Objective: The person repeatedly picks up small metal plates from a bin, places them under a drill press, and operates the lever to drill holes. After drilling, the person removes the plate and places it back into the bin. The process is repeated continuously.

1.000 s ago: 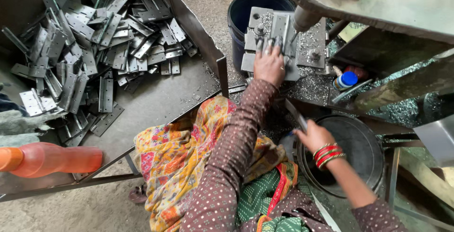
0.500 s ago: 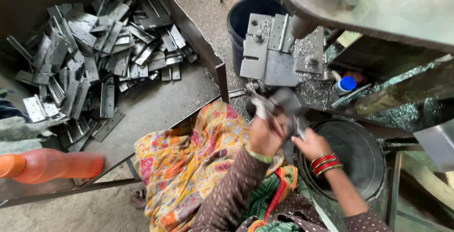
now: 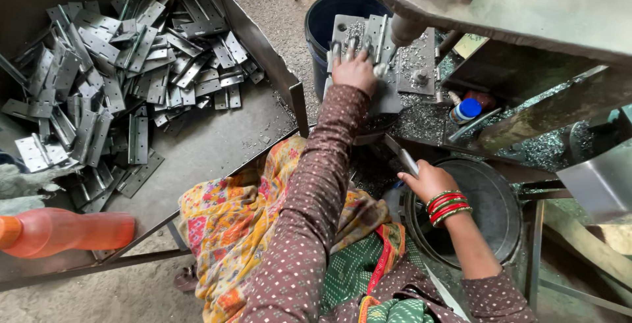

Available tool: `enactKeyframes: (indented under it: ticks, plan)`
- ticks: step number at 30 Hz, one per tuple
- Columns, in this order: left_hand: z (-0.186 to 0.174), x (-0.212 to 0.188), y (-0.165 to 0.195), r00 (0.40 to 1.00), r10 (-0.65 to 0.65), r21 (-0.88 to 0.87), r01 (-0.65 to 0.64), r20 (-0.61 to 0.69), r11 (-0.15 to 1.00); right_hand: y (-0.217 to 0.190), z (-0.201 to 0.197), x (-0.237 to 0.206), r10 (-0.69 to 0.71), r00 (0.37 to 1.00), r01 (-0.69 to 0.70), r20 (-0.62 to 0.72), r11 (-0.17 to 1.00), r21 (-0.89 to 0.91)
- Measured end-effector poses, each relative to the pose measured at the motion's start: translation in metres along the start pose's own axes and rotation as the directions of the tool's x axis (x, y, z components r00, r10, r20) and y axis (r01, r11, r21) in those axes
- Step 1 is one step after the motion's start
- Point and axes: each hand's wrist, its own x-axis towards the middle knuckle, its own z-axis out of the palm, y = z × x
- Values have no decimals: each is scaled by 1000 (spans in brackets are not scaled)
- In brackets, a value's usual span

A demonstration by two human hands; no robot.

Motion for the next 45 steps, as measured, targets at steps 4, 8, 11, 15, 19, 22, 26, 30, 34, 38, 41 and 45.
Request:
enactKeyframes:
  ticks: [4,8,11,15,19,22,26,30,34,38,41,45]
  plan:
    - [34,-49,6,964,122,62,-110,-237,992,3,5,3,-17,1000,17,-12,1000,-12]
    - [76,-134,17,799,265,210,-177,-540,961,7,12,7,-8,1000,9,12,999,-40]
    - [81,-153,13,647,384,282,-261,-659,923,8,15,7,-40,999,39,-28,999,-23]
    - [64,-139,2,553,469,213,-464,-689,860,7,15,6,-23,999,22,-47,1000,-15]
    - [49,-126,6,572,282,-84,-530,-770,844,4,12,6,27,999,-27,-16,999,31]
    - [47,-108,8,364,384,252,-360,-848,898,5,11,6,-3,1000,3,-18,1000,23]
    - [63,-68,1,646,290,163,-250,-706,954,6,12,8,-36,999,36,-24,999,-6]
    - [77,-47,-23,792,246,230,-137,-559,963,6,12,9,-13,1000,13,-16,1000,13]
    - [56,-40,-54,812,32,330,201,-583,922,6,11,8,0,1000,0,9,1000,14]
    - [39,-56,-47,802,56,166,54,-595,985,6,11,7,-32,999,32,-18,999,15]
    - [55,-88,-15,866,136,179,-54,-482,982,7,10,8,-16,1000,16,-4,1000,11]
    - [68,-97,15,872,124,63,-107,-474,992,6,9,6,-2,1000,1,17,999,47]
